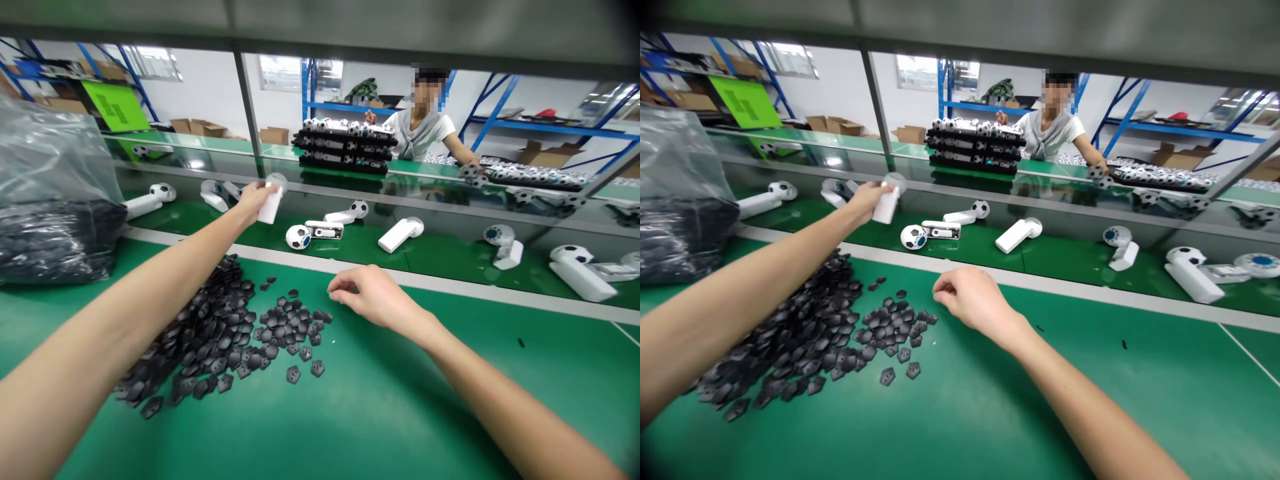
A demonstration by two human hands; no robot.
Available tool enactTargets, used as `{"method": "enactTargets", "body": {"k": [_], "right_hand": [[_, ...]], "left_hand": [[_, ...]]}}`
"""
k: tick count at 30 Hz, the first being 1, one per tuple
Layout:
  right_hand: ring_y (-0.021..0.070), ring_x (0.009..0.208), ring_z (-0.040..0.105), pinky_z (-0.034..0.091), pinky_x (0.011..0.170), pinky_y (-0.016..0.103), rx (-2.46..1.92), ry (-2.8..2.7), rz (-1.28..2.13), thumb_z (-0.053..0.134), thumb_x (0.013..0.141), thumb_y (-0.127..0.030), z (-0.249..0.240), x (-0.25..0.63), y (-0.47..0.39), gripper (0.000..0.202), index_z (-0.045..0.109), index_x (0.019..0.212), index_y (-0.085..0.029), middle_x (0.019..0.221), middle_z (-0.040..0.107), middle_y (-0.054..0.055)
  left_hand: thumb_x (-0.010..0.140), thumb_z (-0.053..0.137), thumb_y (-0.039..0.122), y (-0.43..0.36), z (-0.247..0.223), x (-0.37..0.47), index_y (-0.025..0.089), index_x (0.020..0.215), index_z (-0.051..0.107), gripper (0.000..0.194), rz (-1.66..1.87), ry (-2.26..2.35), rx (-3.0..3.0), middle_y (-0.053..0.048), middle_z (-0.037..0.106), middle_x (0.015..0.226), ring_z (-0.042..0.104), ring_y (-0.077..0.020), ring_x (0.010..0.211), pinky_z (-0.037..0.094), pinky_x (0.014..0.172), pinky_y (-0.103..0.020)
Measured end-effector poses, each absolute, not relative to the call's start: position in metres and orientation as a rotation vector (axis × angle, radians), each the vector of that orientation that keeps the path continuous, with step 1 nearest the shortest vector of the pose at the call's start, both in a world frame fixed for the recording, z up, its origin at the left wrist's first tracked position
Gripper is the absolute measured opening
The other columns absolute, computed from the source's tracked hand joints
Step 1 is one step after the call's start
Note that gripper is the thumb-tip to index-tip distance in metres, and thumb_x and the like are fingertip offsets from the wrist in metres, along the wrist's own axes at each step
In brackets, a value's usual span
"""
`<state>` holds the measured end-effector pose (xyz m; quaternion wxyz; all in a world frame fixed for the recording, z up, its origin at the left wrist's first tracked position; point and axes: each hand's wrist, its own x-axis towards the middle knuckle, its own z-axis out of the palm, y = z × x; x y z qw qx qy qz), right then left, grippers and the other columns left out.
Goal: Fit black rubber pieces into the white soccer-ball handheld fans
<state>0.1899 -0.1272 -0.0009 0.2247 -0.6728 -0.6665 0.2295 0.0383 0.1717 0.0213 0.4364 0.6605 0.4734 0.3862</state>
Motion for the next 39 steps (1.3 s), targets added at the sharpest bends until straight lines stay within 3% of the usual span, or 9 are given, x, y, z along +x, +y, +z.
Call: {"method": "enactTargets", "body": {"k": [3, 7, 15, 23, 26, 29, 31, 35, 39], "right_hand": [[0.0281, 0.095, 0.077, 0.056, 0.085, 0.041, -1.807, -1.904, 0.633, 0.074, 0.095, -0.018, -0.010, 0.189, -0.119, 0.013, 0.085, 0.097, -0.024, 0.100, 0.084, 0.005], [0.0282, 0.104, 0.076, 0.054, 0.092, 0.040, -1.728, -1.970, 0.607, 0.072, 0.099, -0.020, -0.017, 0.176, -0.099, 0.014, 0.085, 0.105, -0.024, 0.110, 0.084, 0.007], [0.0225, 0.091, 0.075, 0.049, 0.079, 0.031, -1.662, -2.062, 0.748, 0.085, 0.091, -0.027, -0.020, 0.160, -0.055, 0.014, 0.084, 0.104, -0.021, 0.099, 0.084, 0.005], [0.0171, 0.071, 0.066, 0.043, 0.066, 0.026, -1.598, -2.008, 0.883, 0.084, 0.083, -0.015, -0.031, 0.152, -0.050, 0.009, 0.076, 0.081, -0.017, 0.075, 0.075, 0.000], [0.0184, 0.069, 0.066, 0.043, 0.064, 0.027, -1.527, -1.978, 0.886, 0.076, 0.087, -0.017, -0.034, 0.154, -0.055, 0.010, 0.072, 0.078, -0.018, 0.072, 0.073, 0.001], [0.0211, 0.076, 0.070, 0.049, 0.069, 0.030, -1.433, -1.922, 0.927, 0.068, 0.093, -0.027, -0.030, 0.161, -0.068, 0.010, 0.075, 0.091, -0.020, 0.083, 0.077, 0.004], [0.0237, 0.083, 0.071, 0.053, 0.076, 0.033, -1.365, -1.805, 0.984, 0.068, 0.096, -0.039, -0.023, 0.168, -0.079, 0.020, 0.078, 0.100, -0.022, 0.094, 0.079, 0.006], [0.0265, 0.085, 0.070, 0.055, 0.079, 0.036, -1.375, -1.640, 0.941, 0.070, 0.094, -0.057, -0.005, 0.177, -0.100, 0.033, 0.081, 0.090, -0.026, 0.094, 0.079, 0.006], [0.0292, 0.085, 0.073, 0.059, 0.076, 0.037, -1.386, -1.518, 0.819, 0.074, 0.089, -0.064, 0.009, 0.178, -0.111, 0.037, 0.085, 0.090, -0.028, 0.094, 0.081, 0.007]], "left_hand": [[0.105, 0.063, 0.049, 0.152, 0.041, 0.024, 0.015, 0.112, 0.061, 0.035, 1.051, 0.892, 1.451, 0.003, 0.066, 0.085, 0.062, -0.0100, 0.079, 0.056, 0.090, -0.029], [0.093, 0.079, 0.044, 0.116, 0.054, 0.008, 0.016, 0.094, 0.058, 0.035, 1.022, 0.698, 1.296, 0.007, 0.054, 0.064, 0.054, -0.0096, 0.067, 0.057, 0.086, -0.033], [0.074, 0.094, 0.040, 0.062, 0.051, -0.004, 0.016, 0.098, 0.066, 0.045, 1.059, 0.564, 1.249, 0.003, 0.060, 0.068, 0.057, -0.0128, 0.062, 0.061, 0.072, -0.036], [0.073, 0.093, 0.038, 0.038, 0.041, -0.014, 0.016, 0.101, 0.066, 0.044, 0.997, 0.662, 1.208, 0.000, 0.065, 0.068, 0.065, -0.0153, 0.059, 0.056, 0.061, -0.028], [0.072, 0.094, 0.040, 0.036, 0.038, -0.018, 0.016, 0.108, 0.068, 0.051, 0.958, 0.700, 1.248, -0.007, 0.075, 0.086, 0.070, -0.0175, 0.066, 0.056, 0.064, -0.030], [0.065, 0.100, 0.035, 0.034, 0.035, -0.021, 0.013, 0.112, 0.068, 0.060, 0.892, 0.721, 1.301, -0.012, 0.078, 0.097, 0.072, -0.0180, 0.071, 0.056, 0.069, -0.030], [0.062, 0.102, 0.032, 0.031, 0.031, -0.021, 0.012, 0.113, 0.068, 0.064, 0.851, 0.725, 1.329, -0.012, 0.078, 0.098, 0.071, -0.0175, 0.073, 0.054, 0.069, -0.030], [0.063, 0.101, 0.033, 0.023, 0.022, -0.015, 0.013, 0.110, 0.068, 0.061, 0.793, 0.697, 1.334, -0.007, 0.074, 0.092, 0.066, -0.0142, 0.070, 0.049, 0.068, -0.029], [0.065, 0.099, 0.040, 0.011, 0.013, -0.007, 0.016, 0.106, 0.066, 0.058, 0.758, 0.635, 1.321, -0.002, 0.067, 0.082, 0.060, -0.0125, 0.065, 0.046, 0.064, -0.028]]}}
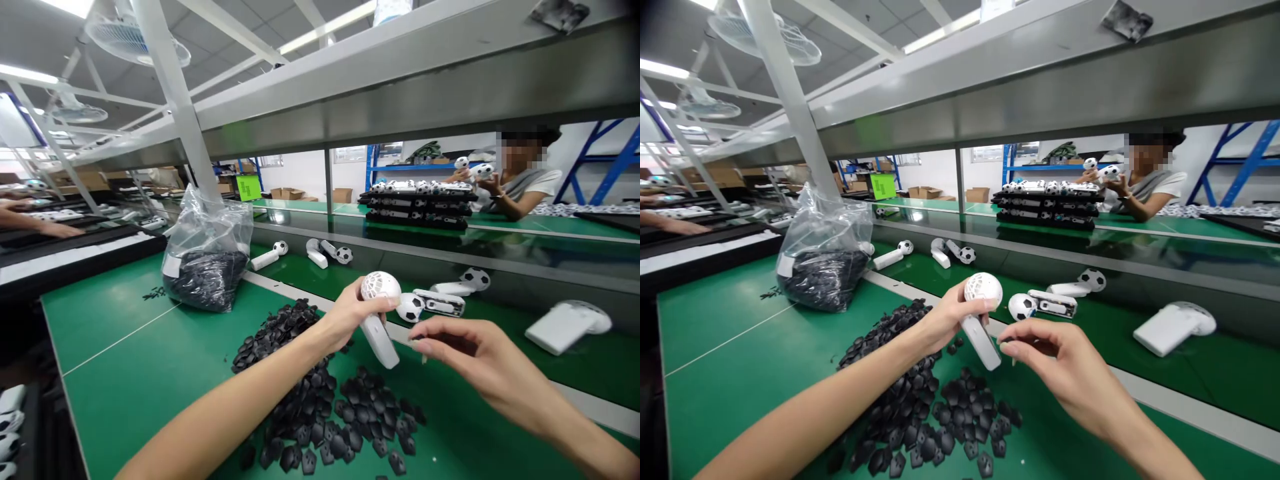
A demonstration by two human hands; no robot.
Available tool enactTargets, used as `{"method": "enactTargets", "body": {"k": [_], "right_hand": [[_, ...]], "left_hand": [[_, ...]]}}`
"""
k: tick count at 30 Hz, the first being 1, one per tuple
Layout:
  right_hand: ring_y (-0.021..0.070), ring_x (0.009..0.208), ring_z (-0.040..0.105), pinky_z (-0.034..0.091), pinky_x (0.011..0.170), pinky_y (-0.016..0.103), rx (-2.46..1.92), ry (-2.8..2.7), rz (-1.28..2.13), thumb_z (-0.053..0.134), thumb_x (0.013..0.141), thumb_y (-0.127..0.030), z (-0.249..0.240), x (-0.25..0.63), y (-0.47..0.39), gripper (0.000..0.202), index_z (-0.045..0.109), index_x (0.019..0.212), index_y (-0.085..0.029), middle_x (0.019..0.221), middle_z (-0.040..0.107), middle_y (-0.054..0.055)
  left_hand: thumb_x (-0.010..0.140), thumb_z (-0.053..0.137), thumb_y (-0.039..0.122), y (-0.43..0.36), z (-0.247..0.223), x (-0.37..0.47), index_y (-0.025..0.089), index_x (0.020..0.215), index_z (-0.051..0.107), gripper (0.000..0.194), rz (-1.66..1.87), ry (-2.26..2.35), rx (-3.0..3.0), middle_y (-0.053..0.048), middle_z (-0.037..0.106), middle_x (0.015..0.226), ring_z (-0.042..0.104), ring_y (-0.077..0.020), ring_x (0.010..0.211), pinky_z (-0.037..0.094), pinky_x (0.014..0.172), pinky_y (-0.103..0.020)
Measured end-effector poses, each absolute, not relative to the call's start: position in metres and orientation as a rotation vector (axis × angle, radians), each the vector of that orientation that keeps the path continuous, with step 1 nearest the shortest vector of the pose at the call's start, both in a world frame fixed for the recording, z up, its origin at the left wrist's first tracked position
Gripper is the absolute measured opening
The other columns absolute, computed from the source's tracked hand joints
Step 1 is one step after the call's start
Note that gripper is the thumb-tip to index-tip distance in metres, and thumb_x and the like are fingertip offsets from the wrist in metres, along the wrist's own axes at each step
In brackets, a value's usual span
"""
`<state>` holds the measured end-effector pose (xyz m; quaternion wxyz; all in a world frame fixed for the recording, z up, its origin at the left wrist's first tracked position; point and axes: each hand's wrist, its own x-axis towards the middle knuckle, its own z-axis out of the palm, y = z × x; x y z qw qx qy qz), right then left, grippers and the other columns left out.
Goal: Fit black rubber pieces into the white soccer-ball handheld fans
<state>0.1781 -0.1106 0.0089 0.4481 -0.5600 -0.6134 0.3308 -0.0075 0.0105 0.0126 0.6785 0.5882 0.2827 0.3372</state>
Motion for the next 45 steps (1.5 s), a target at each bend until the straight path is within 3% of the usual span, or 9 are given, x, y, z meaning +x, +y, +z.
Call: {"method": "enactTargets", "body": {"k": [5, 12, 16, 19, 21, 24, 32, 38, 45], "right_hand": [[0.0329, 0.099, 0.078, 0.065, 0.084, 0.038, -1.356, -1.437, 0.719, 0.079, 0.089, -0.058, 0.016, 0.175, -0.114, 0.033, 0.089, 0.100, -0.028, 0.101, 0.084, 0.009], [0.0252, 0.090, 0.077, 0.060, 0.074, 0.033, -1.211, -1.491, 0.501, 0.076, 0.091, -0.036, 0.023, 0.172, -0.114, 0.014, 0.088, 0.093, -0.029, 0.098, 0.084, 0.005], [0.0210, 0.073, 0.076, 0.062, 0.070, 0.032, -1.174, -1.181, 0.781, 0.092, 0.073, -0.039, 0.024, 0.168, -0.106, 0.020, 0.085, 0.084, -0.023, 0.081, 0.081, 0.004], [0.0179, 0.063, 0.072, 0.063, 0.067, 0.031, -1.142, -0.977, 0.995, 0.103, 0.054, -0.042, 0.021, 0.163, -0.101, 0.038, 0.079, 0.071, -0.019, 0.066, 0.076, 0.002], [0.0164, 0.062, 0.071, 0.062, 0.067, 0.030, -1.115, -0.923, 1.080, 0.105, 0.048, -0.045, 0.017, 0.159, -0.099, 0.044, 0.078, 0.069, -0.018, 0.064, 0.075, 0.002], [0.0142, 0.061, 0.068, 0.058, 0.064, 0.028, -1.095, -0.923, 1.098, 0.105, 0.049, -0.045, 0.013, 0.154, -0.099, 0.044, 0.078, 0.069, -0.017, 0.064, 0.075, 0.002], [0.0125, 0.063, 0.060, 0.048, 0.059, 0.026, -1.117, -0.999, 1.034, 0.099, 0.062, -0.042, 0.003, 0.150, -0.099, 0.035, 0.077, 0.073, -0.018, 0.069, 0.073, 0.000], [0.0147, 0.071, 0.068, 0.057, 0.073, 0.030, -1.067, -1.016, 1.008, 0.090, 0.076, -0.043, -0.002, 0.147, -0.103, 0.025, 0.080, 0.078, -0.019, 0.076, 0.077, 0.001], [0.0158, 0.074, 0.071, 0.061, 0.076, 0.031, -0.998, -0.994, 0.994, 0.092, 0.075, -0.053, -0.008, 0.143, -0.101, 0.037, 0.080, 0.082, -0.019, 0.078, 0.078, 0.002]], "left_hand": [[0.065, 0.098, 0.047, -0.002, 0.000, -0.002, 0.016, 0.106, 0.063, 0.062, 0.794, 0.600, 1.382, -0.002, 0.066, 0.087, 0.057, -0.0121, 0.066, 0.048, 0.063, -0.028], [0.067, 0.090, 0.046, 0.002, 0.013, -0.005, 0.015, 0.104, 0.068, 0.053, 0.748, 0.682, 1.729, -0.004, 0.068, 0.094, 0.061, -0.0170, 0.083, 0.050, 0.074, -0.027], [0.076, 0.081, 0.046, 0.007, 0.025, -0.012, 0.019, 0.124, 0.068, 0.057, 0.814, 0.741, 1.894, -0.002, 0.068, 0.097, 0.061, -0.0170, 0.080, 0.049, 0.070, -0.026], [0.080, 0.078, 0.049, 0.010, 0.023, -0.014, 0.020, 0.114, 0.072, 0.046, 0.867, 0.717, 1.894, -0.002, 0.068, 0.093, 0.059, -0.0159, 0.075, 0.048, 0.065, -0.025], [0.082, 0.077, 0.054, 0.009, 0.019, -0.013, 0.019, 0.102, 0.073, 0.041, 0.914, 0.712, 1.843, -0.004, 0.069, 0.091, 0.060, -0.0161, 0.075, 0.048, 0.064, -0.024], [0.084, 0.076, 0.060, 0.004, 0.013, -0.010, 0.018, 0.092, 0.072, 0.043, 0.971, 0.701, 1.799, -0.005, 0.071, 0.089, 0.061, -0.0164, 0.076, 0.049, 0.065, -0.024], [0.086, 0.076, 0.058, -0.006, 0.010, -0.006, 0.019, 0.094, 0.071, 0.040, 0.993, 0.655, 1.836, -0.004, 0.070, 0.088, 0.060, -0.0147, 0.073, 0.049, 0.063, -0.023], [0.061, 0.097, 0.047, -0.009, 0.011, -0.007, 0.019, 0.097, 0.069, 0.053, 1.001, 0.685, 1.869, -0.002, 0.071, 0.089, 0.063, -0.0157, 0.071, 0.052, 0.060, -0.024], [0.063, 0.097, 0.048, -0.007, 0.010, -0.007, 0.019, 0.097, 0.072, 0.051, 1.014, 0.684, 1.886, -0.004, 0.073, 0.087, 0.064, -0.0169, 0.070, 0.052, 0.057, -0.024]]}}
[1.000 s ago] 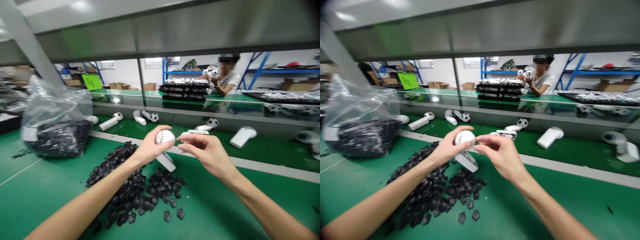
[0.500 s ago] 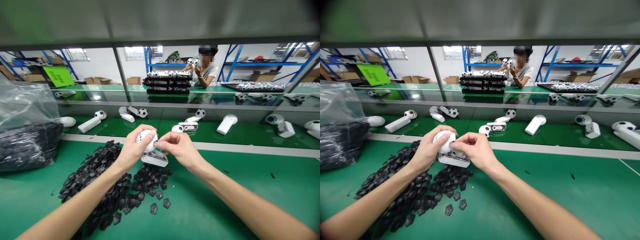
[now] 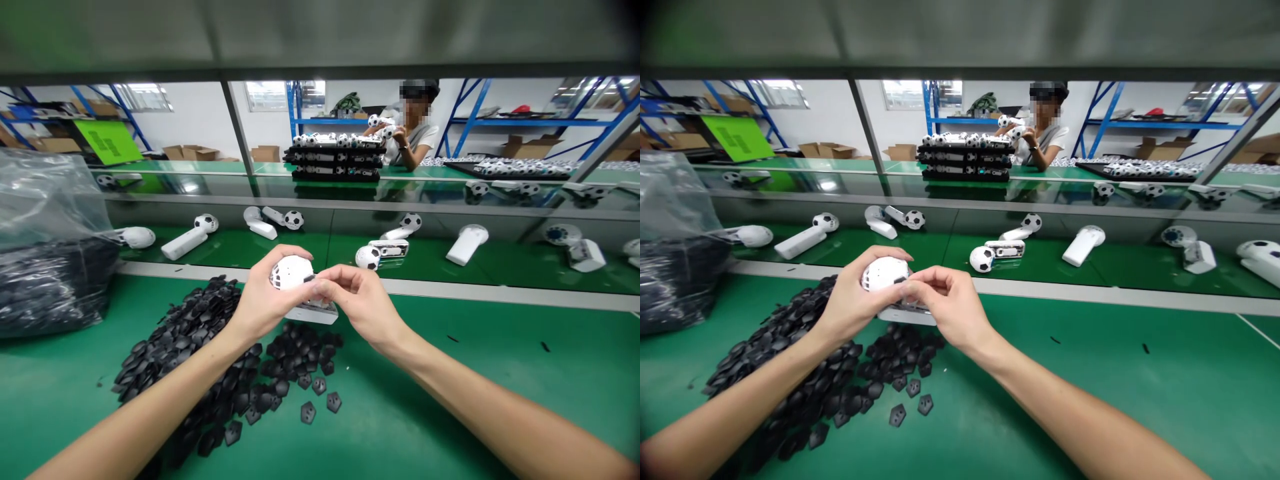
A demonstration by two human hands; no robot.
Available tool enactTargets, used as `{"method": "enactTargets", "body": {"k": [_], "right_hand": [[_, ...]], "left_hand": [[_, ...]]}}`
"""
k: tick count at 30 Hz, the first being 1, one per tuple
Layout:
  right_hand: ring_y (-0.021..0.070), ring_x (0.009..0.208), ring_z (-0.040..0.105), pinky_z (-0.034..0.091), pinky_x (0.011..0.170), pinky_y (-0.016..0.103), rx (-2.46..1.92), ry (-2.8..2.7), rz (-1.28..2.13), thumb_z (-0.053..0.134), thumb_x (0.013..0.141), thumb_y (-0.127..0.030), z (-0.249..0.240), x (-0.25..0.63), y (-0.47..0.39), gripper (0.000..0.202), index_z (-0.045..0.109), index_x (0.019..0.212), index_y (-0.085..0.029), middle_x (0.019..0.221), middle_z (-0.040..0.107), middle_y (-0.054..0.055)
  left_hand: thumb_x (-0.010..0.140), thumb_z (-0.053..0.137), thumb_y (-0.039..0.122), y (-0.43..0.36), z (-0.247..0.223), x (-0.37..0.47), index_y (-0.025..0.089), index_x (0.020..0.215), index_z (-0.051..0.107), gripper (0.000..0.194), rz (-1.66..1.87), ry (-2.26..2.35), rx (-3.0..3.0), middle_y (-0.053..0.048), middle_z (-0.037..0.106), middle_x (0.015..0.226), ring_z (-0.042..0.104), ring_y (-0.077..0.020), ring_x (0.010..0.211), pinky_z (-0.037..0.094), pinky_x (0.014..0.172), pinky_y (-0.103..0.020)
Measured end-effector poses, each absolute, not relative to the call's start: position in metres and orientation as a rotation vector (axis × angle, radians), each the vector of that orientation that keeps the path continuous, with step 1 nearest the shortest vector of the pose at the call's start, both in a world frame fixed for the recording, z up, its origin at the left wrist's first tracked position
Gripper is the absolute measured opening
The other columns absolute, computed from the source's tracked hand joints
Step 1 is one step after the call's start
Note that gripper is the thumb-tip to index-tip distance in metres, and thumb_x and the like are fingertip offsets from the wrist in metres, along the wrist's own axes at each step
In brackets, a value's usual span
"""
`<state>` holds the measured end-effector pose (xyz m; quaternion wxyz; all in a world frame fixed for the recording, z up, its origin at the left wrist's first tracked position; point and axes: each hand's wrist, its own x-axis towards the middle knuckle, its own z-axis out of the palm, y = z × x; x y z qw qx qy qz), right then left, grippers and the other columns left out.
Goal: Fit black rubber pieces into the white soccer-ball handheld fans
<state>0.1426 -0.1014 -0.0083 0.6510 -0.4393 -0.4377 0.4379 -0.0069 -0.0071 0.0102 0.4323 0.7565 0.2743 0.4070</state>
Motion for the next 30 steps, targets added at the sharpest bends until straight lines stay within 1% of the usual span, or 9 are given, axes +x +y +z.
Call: {"method": "enactTargets", "body": {"k": [9, 11, 15, 18, 21, 23, 26, 28, 30], "right_hand": [[0.0184, 0.079, 0.071, 0.060, 0.079, 0.033, -1.012, -0.968, 0.909, 0.089, 0.078, -0.059, -0.017, 0.130, -0.106, 0.041, 0.077, 0.083, -0.020, 0.083, 0.078, 0.003], [0.0191, 0.081, 0.071, 0.059, 0.081, 0.034, -1.019, -1.001, 0.920, 0.086, 0.082, -0.056, -0.017, 0.130, -0.108, 0.037, 0.077, 0.084, -0.021, 0.085, 0.078, 0.004], [0.0199, 0.090, 0.074, 0.059, 0.089, 0.035, -1.024, -1.171, 0.922, 0.073, 0.094, -0.043, -0.013, 0.137, -0.109, 0.022, 0.079, 0.091, -0.022, 0.091, 0.080, 0.003], [0.0215, 0.096, 0.077, 0.059, 0.094, 0.037, -1.062, -1.284, 0.926, 0.067, 0.097, -0.036, -0.006, 0.152, -0.108, 0.020, 0.081, 0.101, -0.021, 0.099, 0.083, 0.004], [0.0222, 0.095, 0.078, 0.059, 0.088, 0.036, -1.276, -1.311, 0.869, 0.065, 0.097, -0.026, 0.005, 0.170, -0.110, 0.018, 0.082, 0.102, -0.021, 0.104, 0.084, 0.006], [0.0222, 0.087, 0.078, 0.057, 0.079, 0.034, -1.477, -1.389, 0.845, 0.065, 0.097, -0.023, 0.010, 0.179, -0.115, 0.018, 0.083, 0.094, -0.021, 0.097, 0.084, 0.005], [0.0223, 0.074, 0.075, 0.050, 0.067, 0.032, -1.764, -1.626, 0.760, 0.068, 0.097, -0.022, 0.011, 0.183, -0.126, 0.019, 0.084, 0.088, -0.021, 0.085, 0.082, 0.004], [0.0237, 0.075, 0.075, 0.046, 0.066, 0.033, -1.908, -1.801, 0.655, 0.073, 0.095, -0.021, 0.007, 0.181, -0.132, 0.013, 0.085, 0.090, -0.021, 0.085, 0.082, 0.005], [0.0258, 0.083, 0.076, 0.046, 0.068, 0.033, -1.981, -1.947, 0.556, 0.079, 0.094, -0.022, 0.000, 0.178, -0.136, 0.007, 0.085, 0.097, -0.022, 0.092, 0.083, 0.006]], "left_hand": [[0.067, 0.095, 0.046, -0.011, 0.013, -0.008, 0.020, 0.095, 0.074, 0.044, 1.007, 0.676, 1.922, -0.005, 0.074, 0.090, 0.065, -0.0171, 0.072, 0.053, 0.059, -0.023], [0.068, 0.095, 0.046, -0.011, 0.014, -0.008, 0.019, 0.094, 0.074, 0.043, 1.007, 0.673, 1.922, -0.005, 0.074, 0.092, 0.067, -0.0179, 0.074, 0.054, 0.062, -0.024], [0.068, 0.093, 0.047, -0.006, 0.014, -0.010, 0.019, 0.093, 0.073, 0.043, 0.993, 0.671, 1.917, -0.006, 0.075, 0.090, 0.067, -0.0189, 0.072, 0.054, 0.060, -0.026], [0.069, 0.092, 0.046, -0.003, 0.012, -0.012, 0.020, 0.092, 0.072, 0.040, 1.019, 0.689, 1.904, -0.007, 0.075, 0.092, 0.068, -0.0197, 0.075, 0.055, 0.062, -0.026], [0.072, 0.091, 0.043, -0.002, 0.011, -0.012, 0.020, 0.093, 0.072, 0.037, 1.019, 0.695, 1.895, -0.006, 0.075, 0.094, 0.068, -0.0186, 0.075, 0.054, 0.062, -0.025], [0.073, 0.091, 0.041, -0.002, 0.011, -0.011, 0.020, 0.094, 0.072, 0.035, 1.001, 0.684, 1.901, -0.006, 0.075, 0.093, 0.067, -0.0180, 0.074, 0.054, 0.062, -0.025], [0.075, 0.090, 0.041, -0.001, 0.010, -0.011, 0.019, 0.095, 0.073, 0.035, 0.978, 0.680, 1.918, -0.006, 0.075, 0.095, 0.067, -0.0175, 0.074, 0.055, 0.064, -0.025], [0.077, 0.090, 0.043, 0.000, 0.009, -0.011, 0.019, 0.099, 0.073, 0.037, 0.966, 0.681, 1.907, -0.006, 0.075, 0.097, 0.067, -0.0174, 0.074, 0.056, 0.065, -0.026], [0.075, 0.091, 0.043, 0.001, 0.008, -0.012, 0.019, 0.105, 0.073, 0.042, 0.958, 0.677, 1.881, -0.006, 0.075, 0.100, 0.069, -0.0188, 0.078, 0.057, 0.067, -0.026]]}}
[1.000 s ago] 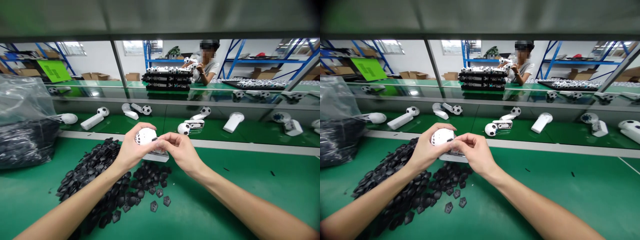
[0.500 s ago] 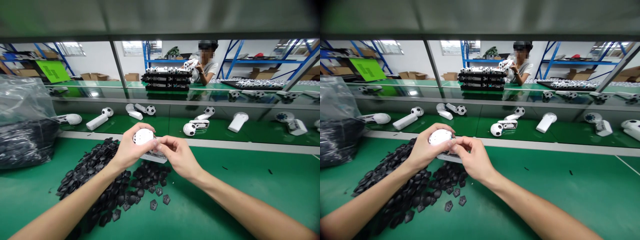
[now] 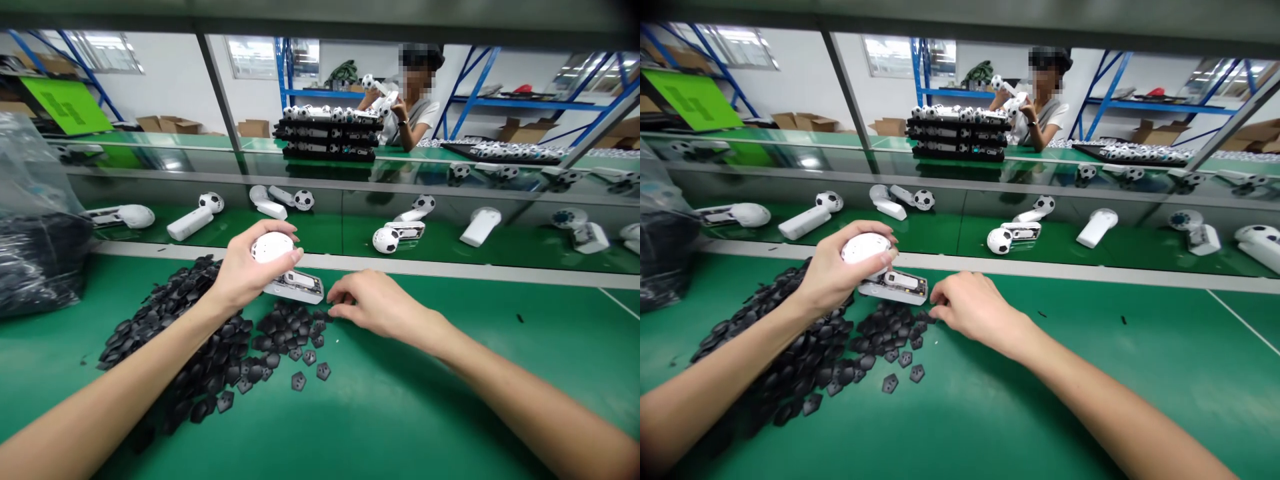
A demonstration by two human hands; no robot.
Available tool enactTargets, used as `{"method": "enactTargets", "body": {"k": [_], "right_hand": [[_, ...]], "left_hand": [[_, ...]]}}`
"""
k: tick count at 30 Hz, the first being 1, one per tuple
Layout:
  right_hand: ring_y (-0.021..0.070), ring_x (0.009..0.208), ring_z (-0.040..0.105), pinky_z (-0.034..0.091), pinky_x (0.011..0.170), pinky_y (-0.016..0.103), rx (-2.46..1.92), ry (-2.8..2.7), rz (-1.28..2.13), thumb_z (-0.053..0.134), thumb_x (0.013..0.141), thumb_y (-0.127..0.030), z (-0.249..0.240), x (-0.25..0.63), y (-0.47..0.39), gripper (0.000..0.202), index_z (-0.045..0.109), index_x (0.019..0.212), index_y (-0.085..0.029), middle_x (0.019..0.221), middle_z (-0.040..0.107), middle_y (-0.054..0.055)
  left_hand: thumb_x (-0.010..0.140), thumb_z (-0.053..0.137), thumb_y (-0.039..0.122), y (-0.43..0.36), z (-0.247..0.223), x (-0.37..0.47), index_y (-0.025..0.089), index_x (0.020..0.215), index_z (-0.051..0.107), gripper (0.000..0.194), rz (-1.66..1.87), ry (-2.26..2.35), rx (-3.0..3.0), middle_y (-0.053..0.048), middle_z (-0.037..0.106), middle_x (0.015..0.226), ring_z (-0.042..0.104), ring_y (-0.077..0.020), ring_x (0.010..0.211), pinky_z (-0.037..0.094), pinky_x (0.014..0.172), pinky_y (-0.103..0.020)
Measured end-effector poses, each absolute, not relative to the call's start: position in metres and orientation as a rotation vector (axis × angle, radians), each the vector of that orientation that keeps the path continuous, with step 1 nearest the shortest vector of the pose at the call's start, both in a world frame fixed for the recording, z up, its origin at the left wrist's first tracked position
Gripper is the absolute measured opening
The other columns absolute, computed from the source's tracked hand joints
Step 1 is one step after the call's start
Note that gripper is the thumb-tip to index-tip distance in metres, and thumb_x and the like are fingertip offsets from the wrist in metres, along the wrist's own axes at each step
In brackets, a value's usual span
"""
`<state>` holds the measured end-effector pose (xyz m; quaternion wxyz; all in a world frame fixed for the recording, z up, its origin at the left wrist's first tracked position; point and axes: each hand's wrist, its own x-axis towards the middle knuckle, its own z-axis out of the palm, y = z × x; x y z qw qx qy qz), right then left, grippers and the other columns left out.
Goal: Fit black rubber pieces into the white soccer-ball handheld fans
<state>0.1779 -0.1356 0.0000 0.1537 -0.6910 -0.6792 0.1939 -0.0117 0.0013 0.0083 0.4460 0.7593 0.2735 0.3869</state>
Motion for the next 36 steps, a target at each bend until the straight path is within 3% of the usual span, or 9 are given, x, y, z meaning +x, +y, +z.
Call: {"method": "enactTargets", "body": {"k": [5, 10, 13, 15, 17, 20, 23, 27, 36], "right_hand": [[0.0274, 0.091, 0.076, 0.044, 0.066, 0.032, -2.009, -2.190, 0.376, 0.080, 0.095, -0.023, -0.004, 0.165, -0.141, 0.007, 0.083, 0.101, -0.020, 0.101, 0.081, 0.010], [0.0297, 0.088, 0.075, 0.040, 0.063, 0.035, -1.998, -2.600, 0.066, 0.067, 0.089, 0.006, 0.005, 0.141, -0.148, 0.022, 0.079, 0.094, -0.011, 0.093, 0.078, 0.016], [0.0309, 0.087, 0.076, 0.040, 0.063, 0.035, -1.994, -2.542, 0.096, 0.065, 0.083, 0.012, 0.003, 0.135, -0.147, 0.026, 0.078, 0.093, -0.009, 0.092, 0.079, 0.019], [0.0301, 0.083, 0.076, 0.039, 0.061, 0.034, -2.020, -2.440, 0.117, 0.067, 0.085, 0.009, 0.000, 0.141, -0.144, 0.023, 0.078, 0.092, -0.009, 0.091, 0.079, 0.019], [0.0270, 0.079, 0.076, 0.041, 0.060, 0.033, -2.028, -2.367, 0.114, 0.065, 0.094, 0.000, -0.001, 0.151, -0.140, 0.018, 0.078, 0.093, -0.013, 0.092, 0.080, 0.015], [0.0214, 0.076, 0.075, 0.050, 0.067, 0.032, -1.798, -1.992, 0.285, 0.064, 0.104, -0.015, 0.006, 0.165, -0.137, 0.018, 0.079, 0.093, -0.019, 0.089, 0.082, 0.006], [0.0196, 0.072, 0.076, 0.058, 0.071, 0.032, -1.392, -1.422, 0.595, 0.076, 0.096, -0.025, 0.015, 0.166, -0.137, 0.010, 0.078, 0.087, -0.021, 0.082, 0.081, 0.002], [0.0206, 0.073, 0.077, 0.062, 0.072, 0.033, -1.156, -1.145, 0.898, 0.088, 0.083, -0.042, 0.016, 0.156, -0.135, 0.026, 0.074, 0.081, -0.020, 0.080, 0.080, 0.003], [0.0176, 0.080, 0.070, 0.046, 0.065, 0.028, -1.266, -1.348, 0.739, 0.074, 0.095, -0.032, 0.007, 0.150, -0.135, 0.018, 0.067, 0.082, -0.022, 0.086, 0.078, 0.001]], "left_hand": [[0.070, 0.094, 0.037, -0.001, 0.012, -0.012, 0.020, 0.106, 0.069, 0.047, 0.920, 0.621, 1.929, -0.006, 0.075, 0.097, 0.071, -0.0211, 0.082, 0.058, 0.071, -0.028], [0.071, 0.093, 0.036, 0.001, 0.012, -0.012, 0.020, 0.107, 0.068, 0.046, 0.871, 0.598, 1.985, -0.006, 0.075, 0.096, 0.072, -0.0218, 0.082, 0.059, 0.073, -0.029], [0.068, 0.094, 0.038, 0.005, 0.011, -0.014, 0.020, 0.105, 0.070, 0.047, 0.851, 0.641, 1.929, -0.005, 0.076, 0.089, 0.070, -0.0212, 0.077, 0.058, 0.069, -0.028], [0.063, 0.098, 0.039, 0.008, 0.010, -0.015, 0.020, 0.102, 0.072, 0.050, 0.832, 0.688, 1.906, -0.005, 0.075, 0.085, 0.069, -0.0207, 0.074, 0.057, 0.064, -0.027], [0.058, 0.101, 0.037, 0.009, 0.009, -0.016, 0.020, 0.100, 0.074, 0.053, 0.793, 0.723, 1.877, -0.005, 0.075, 0.085, 0.067, -0.0196, 0.072, 0.055, 0.060, -0.026], [0.061, 0.101, 0.042, 0.004, 0.009, -0.013, 0.020, 0.096, 0.074, 0.049, 0.768, 0.745, 1.653, -0.003, 0.073, 0.087, 0.066, -0.0161, 0.069, 0.058, 0.061, -0.025], [0.072, 0.094, 0.051, -0.007, 0.012, -0.008, 0.019, 0.093, 0.070, 0.045, 0.741, 0.743, 1.322, -0.002, 0.070, 0.086, 0.065, -0.0137, 0.065, 0.058, 0.059, -0.025], [0.078, 0.091, 0.050, -0.023, 0.016, -0.005, 0.019, 0.090, 0.067, 0.041, 0.652, 0.714, 1.109, 0.000, 0.067, 0.081, 0.064, -0.0127, 0.062, 0.054, 0.052, -0.022], [0.077, 0.094, 0.052, -0.040, 0.017, -0.006, 0.018, 0.088, 0.067, 0.045, 0.607, 0.744, 0.971, 0.000, 0.062, 0.078, 0.061, -0.0130, 0.065, 0.056, 0.056, -0.024]]}}
